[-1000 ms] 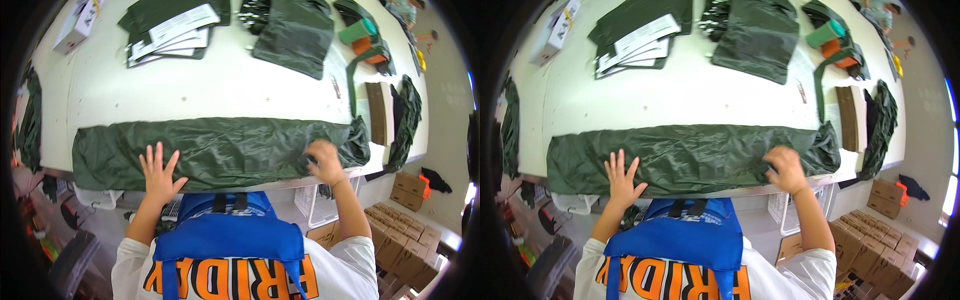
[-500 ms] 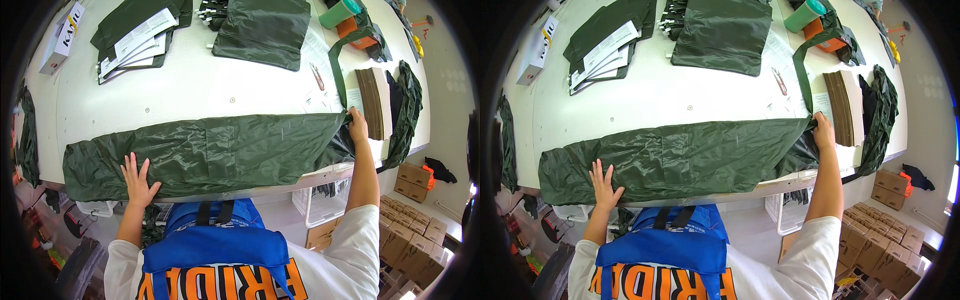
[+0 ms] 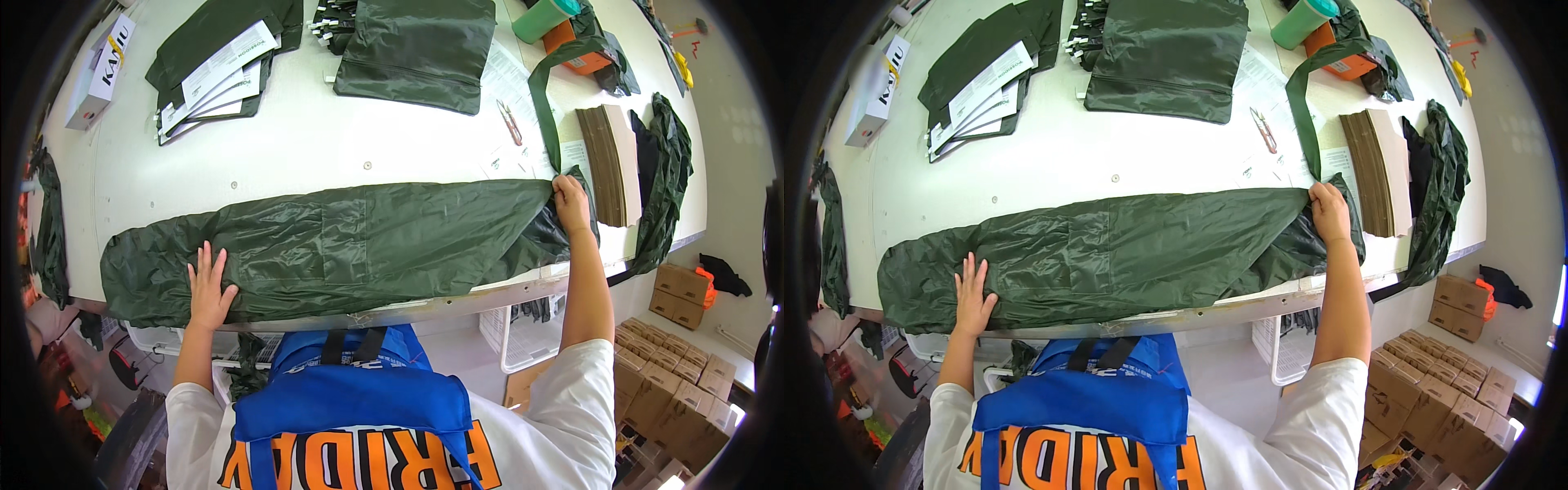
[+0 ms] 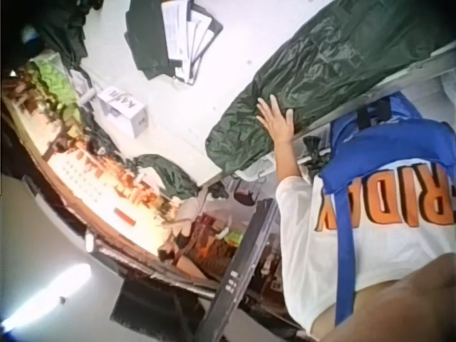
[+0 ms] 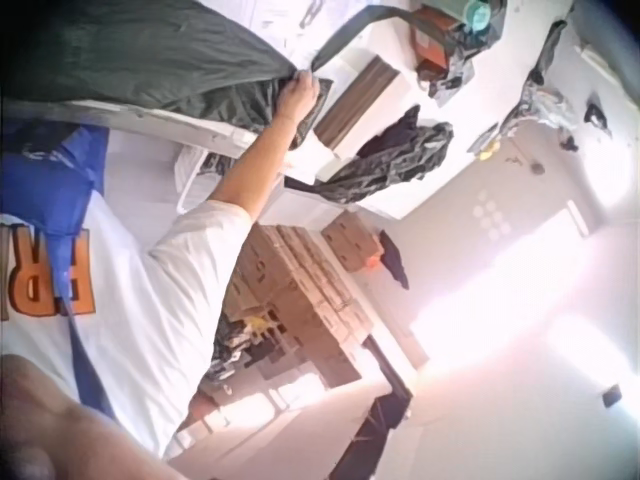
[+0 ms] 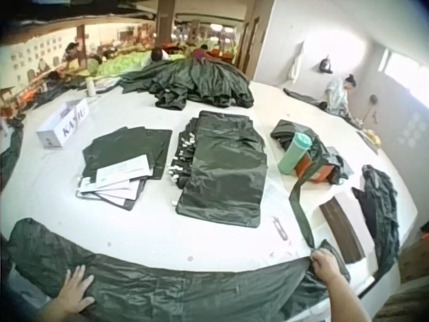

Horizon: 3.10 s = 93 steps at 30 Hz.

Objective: The person folds a large green jacket on a table, aligning edges and smoothing the fabric. The person then folds the jacket into a compact bundle and places it into a small green pouch, securing it before moving to the next item.

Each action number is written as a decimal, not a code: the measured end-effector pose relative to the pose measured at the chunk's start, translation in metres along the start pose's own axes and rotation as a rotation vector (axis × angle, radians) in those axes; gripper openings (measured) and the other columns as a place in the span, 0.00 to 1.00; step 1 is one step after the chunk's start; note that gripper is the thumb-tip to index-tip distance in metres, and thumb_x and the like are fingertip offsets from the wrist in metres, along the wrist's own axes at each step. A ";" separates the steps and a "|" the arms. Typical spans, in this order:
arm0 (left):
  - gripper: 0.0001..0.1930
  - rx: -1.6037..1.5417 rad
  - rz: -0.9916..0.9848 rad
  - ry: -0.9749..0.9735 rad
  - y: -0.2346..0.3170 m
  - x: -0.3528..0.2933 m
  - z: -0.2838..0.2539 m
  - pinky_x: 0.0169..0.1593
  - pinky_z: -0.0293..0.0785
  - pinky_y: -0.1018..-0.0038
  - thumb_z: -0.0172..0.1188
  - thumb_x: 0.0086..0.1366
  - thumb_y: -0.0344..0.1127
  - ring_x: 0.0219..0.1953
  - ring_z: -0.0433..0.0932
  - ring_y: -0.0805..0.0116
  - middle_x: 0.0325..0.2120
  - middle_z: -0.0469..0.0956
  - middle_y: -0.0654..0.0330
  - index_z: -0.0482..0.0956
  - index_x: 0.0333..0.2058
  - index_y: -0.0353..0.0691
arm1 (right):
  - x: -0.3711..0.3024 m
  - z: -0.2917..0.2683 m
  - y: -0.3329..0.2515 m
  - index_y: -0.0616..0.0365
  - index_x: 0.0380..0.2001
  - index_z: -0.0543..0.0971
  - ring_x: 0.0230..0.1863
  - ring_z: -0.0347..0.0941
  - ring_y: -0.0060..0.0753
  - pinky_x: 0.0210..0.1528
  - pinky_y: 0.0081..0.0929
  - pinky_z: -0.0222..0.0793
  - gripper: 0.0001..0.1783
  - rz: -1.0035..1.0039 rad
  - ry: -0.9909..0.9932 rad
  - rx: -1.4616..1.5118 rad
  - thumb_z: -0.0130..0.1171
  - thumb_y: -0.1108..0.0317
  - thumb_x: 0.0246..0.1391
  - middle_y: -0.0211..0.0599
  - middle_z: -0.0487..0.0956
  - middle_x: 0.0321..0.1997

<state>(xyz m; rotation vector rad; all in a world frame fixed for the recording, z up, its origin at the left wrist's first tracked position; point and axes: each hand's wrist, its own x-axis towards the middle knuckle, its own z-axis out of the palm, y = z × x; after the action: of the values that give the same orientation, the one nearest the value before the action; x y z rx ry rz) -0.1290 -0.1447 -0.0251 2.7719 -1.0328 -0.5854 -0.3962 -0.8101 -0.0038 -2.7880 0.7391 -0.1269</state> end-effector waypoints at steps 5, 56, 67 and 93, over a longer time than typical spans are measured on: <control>0.43 0.044 0.177 0.211 0.067 0.014 -0.032 0.66 0.43 0.44 0.61 0.52 0.61 0.65 0.54 0.43 0.63 0.57 0.47 0.63 0.60 0.40 | -0.005 -0.004 -0.007 0.54 0.38 0.77 0.42 0.71 0.48 0.46 0.38 0.67 0.16 0.003 0.028 0.051 0.49 0.80 0.44 0.42 0.74 0.33; 0.33 0.113 -0.727 0.634 -0.144 -0.071 -0.013 0.62 0.55 0.51 0.58 0.61 0.47 0.61 0.58 0.42 0.61 0.59 0.47 0.60 0.62 0.45 | -0.109 0.109 -0.279 0.53 0.65 0.62 0.74 0.32 0.61 0.67 0.66 0.21 0.37 -0.217 -0.268 -0.315 0.46 0.47 0.56 0.46 0.47 0.74; 0.13 0.283 -0.601 0.127 -0.352 0.032 -0.082 0.43 0.75 0.58 0.57 0.59 0.38 0.40 0.78 0.48 0.38 0.78 0.49 0.80 0.35 0.34 | -0.110 0.121 -0.267 0.54 0.65 0.59 0.74 0.34 0.58 0.69 0.61 0.24 0.36 -0.287 -0.192 -0.433 0.37 0.43 0.61 0.46 0.47 0.74; 0.38 0.208 -0.634 0.502 -0.265 -0.071 -0.033 0.63 0.57 0.54 0.62 0.58 0.43 0.63 0.60 0.45 0.62 0.59 0.41 0.56 0.64 0.43 | -0.088 0.154 -0.341 0.39 0.69 0.53 0.74 0.32 0.57 0.63 0.76 0.32 0.31 0.352 -0.061 -0.227 0.41 0.50 0.64 0.35 0.43 0.75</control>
<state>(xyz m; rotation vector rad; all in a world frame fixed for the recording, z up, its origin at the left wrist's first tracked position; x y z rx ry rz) -0.0051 0.1026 -0.0384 3.1562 -0.1081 0.1956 -0.2874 -0.4460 -0.0632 -2.7963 1.2836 0.1145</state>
